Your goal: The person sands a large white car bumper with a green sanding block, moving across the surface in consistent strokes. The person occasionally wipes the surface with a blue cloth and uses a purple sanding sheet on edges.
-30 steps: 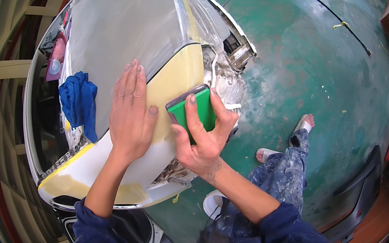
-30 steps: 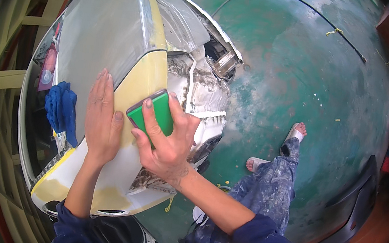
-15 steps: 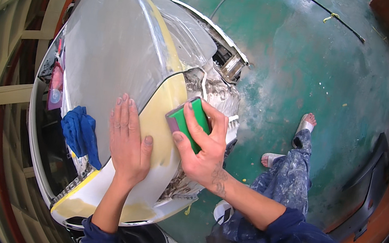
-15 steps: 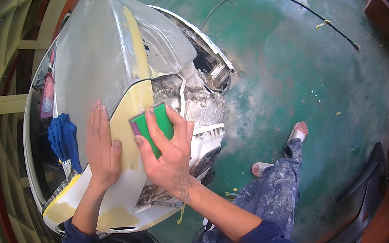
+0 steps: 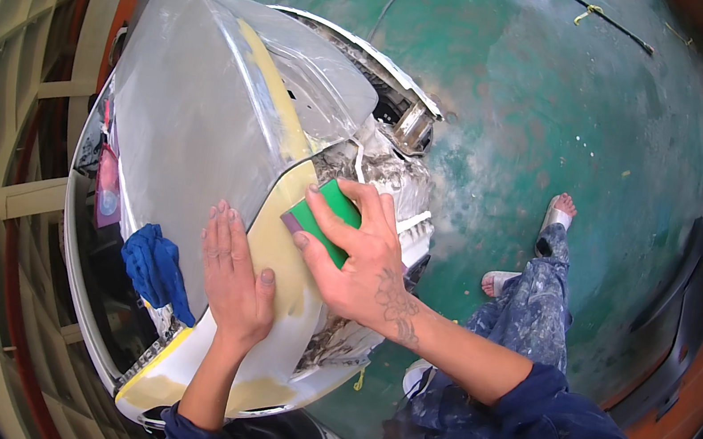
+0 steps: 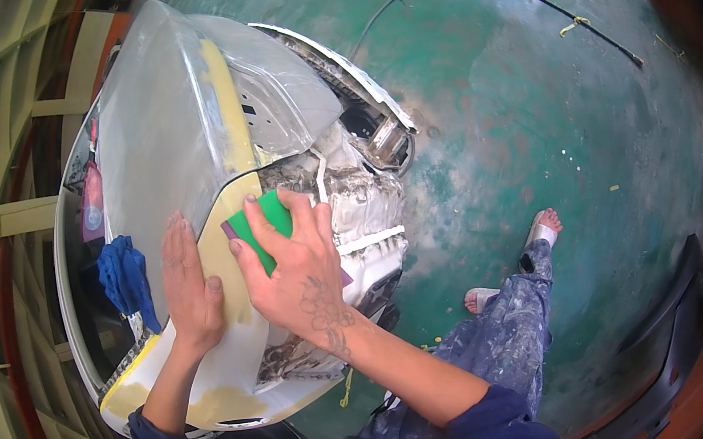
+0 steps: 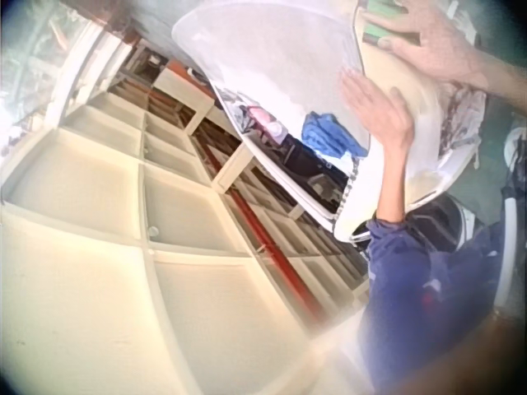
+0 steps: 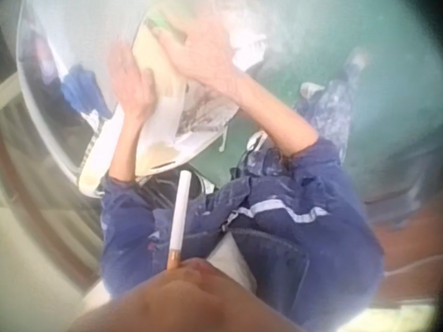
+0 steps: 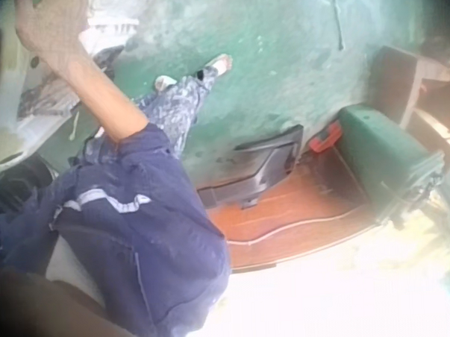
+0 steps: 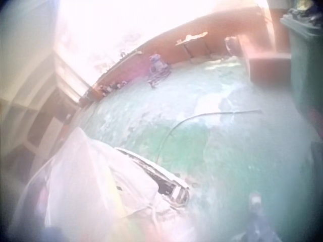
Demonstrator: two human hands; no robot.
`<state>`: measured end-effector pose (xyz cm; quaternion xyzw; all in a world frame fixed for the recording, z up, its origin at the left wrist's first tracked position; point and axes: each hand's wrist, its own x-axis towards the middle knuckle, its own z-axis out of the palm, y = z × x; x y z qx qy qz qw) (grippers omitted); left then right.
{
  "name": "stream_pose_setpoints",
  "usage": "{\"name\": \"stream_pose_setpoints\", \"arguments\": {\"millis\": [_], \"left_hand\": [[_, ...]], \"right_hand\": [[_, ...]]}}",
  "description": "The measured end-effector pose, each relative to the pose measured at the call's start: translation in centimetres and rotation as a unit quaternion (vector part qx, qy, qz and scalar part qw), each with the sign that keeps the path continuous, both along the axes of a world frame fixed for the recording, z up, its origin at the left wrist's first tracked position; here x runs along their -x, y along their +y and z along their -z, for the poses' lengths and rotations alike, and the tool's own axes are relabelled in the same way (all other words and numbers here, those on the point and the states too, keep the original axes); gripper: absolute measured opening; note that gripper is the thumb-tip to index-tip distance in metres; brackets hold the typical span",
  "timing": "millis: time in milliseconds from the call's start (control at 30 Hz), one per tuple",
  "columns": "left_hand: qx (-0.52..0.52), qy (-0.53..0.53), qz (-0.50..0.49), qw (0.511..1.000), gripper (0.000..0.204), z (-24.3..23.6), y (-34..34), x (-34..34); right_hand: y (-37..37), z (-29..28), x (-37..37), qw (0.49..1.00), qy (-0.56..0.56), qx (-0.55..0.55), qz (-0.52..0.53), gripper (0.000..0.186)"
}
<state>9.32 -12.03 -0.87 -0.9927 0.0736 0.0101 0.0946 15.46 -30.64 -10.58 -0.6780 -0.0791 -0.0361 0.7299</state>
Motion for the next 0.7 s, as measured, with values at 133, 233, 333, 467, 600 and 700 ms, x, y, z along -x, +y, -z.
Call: {"name": "stream_pose_setpoints", "arguments": {"millis": [133, 233, 333, 467, 600, 700], "left_hand": [[0.016, -0.002, 0.009, 1.0, 0.078, 1.0, 0.2, -0.1], [0.006, 0.002, 0.002, 1.0, 0.079, 0.6, 0.3, 0.6], [0.004, 0.003, 0.007, 1.0, 0.08, 0.5, -0.4, 0.1], [0.008, 0.006, -0.001, 1.0, 0.082, 0.9, -0.4, 0.0], [0.005, -0.006, 0.005, 1.0, 0.079, 0.7, 0.2, 0.0], [0.005, -0.009, 0.008, 1.0, 0.079, 0.6, 0.1, 0.1]], "right_hand": [[0.6, -0.2, -2.8, 0.999, 0.034, 0.0, 0.003, 0.044], [-0.3, 0.4, 3.5, 1.0, 0.029, -0.008, 0.005, 0.044], [-0.5, 0.5, 2.6, 0.999, 0.037, -0.032, -0.008, 0.043], [-0.8, -0.2, -3.1, 0.997, 0.066, -0.028, -0.04, 0.042], [-0.4, 0.9, 2.5, 0.997, 0.047, -0.058, 0.013, 0.043], [-0.7, 1.1, 3.7, 0.997, 0.04, -0.056, 0.016, 0.042]]}}
